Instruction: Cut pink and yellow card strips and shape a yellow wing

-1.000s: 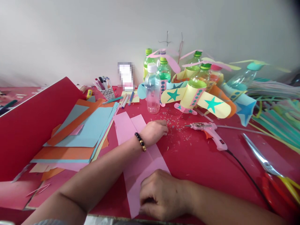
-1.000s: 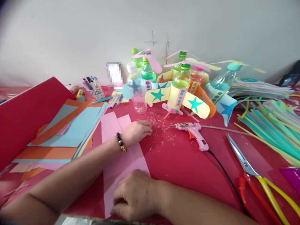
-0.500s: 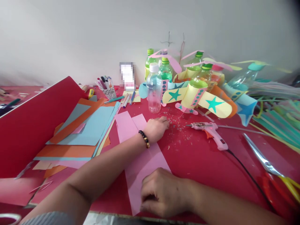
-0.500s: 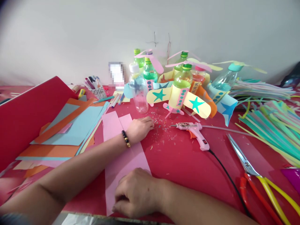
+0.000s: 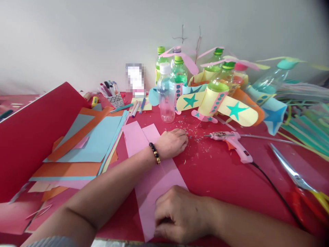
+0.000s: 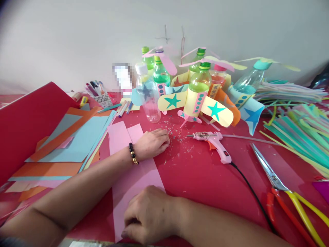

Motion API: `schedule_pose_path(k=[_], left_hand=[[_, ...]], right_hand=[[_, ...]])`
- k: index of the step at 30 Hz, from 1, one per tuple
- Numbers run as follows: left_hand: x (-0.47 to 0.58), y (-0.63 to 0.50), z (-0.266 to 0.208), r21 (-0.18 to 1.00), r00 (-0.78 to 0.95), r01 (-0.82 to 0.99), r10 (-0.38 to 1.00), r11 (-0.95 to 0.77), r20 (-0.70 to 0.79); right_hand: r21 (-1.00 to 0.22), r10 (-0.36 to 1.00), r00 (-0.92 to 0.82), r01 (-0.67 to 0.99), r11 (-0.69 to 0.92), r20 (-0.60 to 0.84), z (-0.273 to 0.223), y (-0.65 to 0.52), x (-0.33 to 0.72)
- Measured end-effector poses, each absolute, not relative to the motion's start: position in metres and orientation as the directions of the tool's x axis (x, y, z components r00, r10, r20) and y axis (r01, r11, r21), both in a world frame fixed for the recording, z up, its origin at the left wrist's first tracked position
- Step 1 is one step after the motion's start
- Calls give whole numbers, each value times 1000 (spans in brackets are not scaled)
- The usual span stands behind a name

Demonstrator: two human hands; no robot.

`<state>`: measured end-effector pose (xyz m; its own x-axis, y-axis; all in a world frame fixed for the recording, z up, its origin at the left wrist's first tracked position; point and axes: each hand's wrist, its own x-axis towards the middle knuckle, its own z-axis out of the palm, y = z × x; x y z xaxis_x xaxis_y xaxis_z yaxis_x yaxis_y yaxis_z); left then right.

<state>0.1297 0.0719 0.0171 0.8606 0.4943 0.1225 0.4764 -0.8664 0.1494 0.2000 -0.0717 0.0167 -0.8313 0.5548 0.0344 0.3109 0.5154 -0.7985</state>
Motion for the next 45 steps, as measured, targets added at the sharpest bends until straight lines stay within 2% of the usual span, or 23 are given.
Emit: schedule_pose_path(k=[6, 12, 18, 22, 25, 27, 30, 33, 37, 39, 42, 43, 44, 45], left_hand=[[130, 73, 18, 189, 890, 425, 447, -885, 93], [135, 71, 16, 145, 880, 451, 466, -881, 92], [132, 79, 14, 243, 901, 390, 422, -888, 96], [135, 76, 14, 171, 887, 431, 451, -886, 97], [138, 72, 14, 71, 857, 502, 506, -862, 97], [139, 74, 13, 53, 830, 547, 550, -835, 97], [135, 78, 9, 151, 809, 560, 577, -815, 114], [130, 76, 5, 258, 868, 448, 486, -856, 104], [126, 55, 13, 317, 925, 376, 373, -870, -73], [124, 45, 24, 390, 955, 297, 265, -872, -134], [121, 42, 40, 622, 992, 56, -26, -781, -122], [121, 45, 43, 680, 995, 29, -40, -732, -86], [120, 49, 44, 708, 999, 47, 22, -705, -45], [120, 54, 42, 705, 989, 108, 145, -701, -7]], right_hand=[[-806, 563, -824, 292, 515, 62, 16, -72, 201], [-797, 563, -825, 307, 520, 49, 16, -72, 200], [-801, 563, -826, 307, 514, 44, 16, -72, 200], [-801, 566, -824, 312, 510, 39, 17, -71, 199], [-800, 575, -817, 313, 512, 48, 16, -72, 198], [-796, 584, -809, 312, 519, 63, 15, -72, 198], [-797, 581, -810, 299, 524, 78, 14, -73, 199], [-798, 571, -818, 295, 526, 74, 13, -73, 200], [-794, 563, -824, 299, 529, 66, 14, -72, 202], [-794, 556, -829, 296, 531, 63, 16, -72, 202], [-793, 551, -834, 310, 525, 39, 18, -72, 203], [-792, 554, -832, 317, 522, 32, 18, -73, 203], [-792, 561, -827, 323, 519, 30, 18, -73, 202], [-792, 569, -822, 327, 516, 32, 17, -73, 202]])
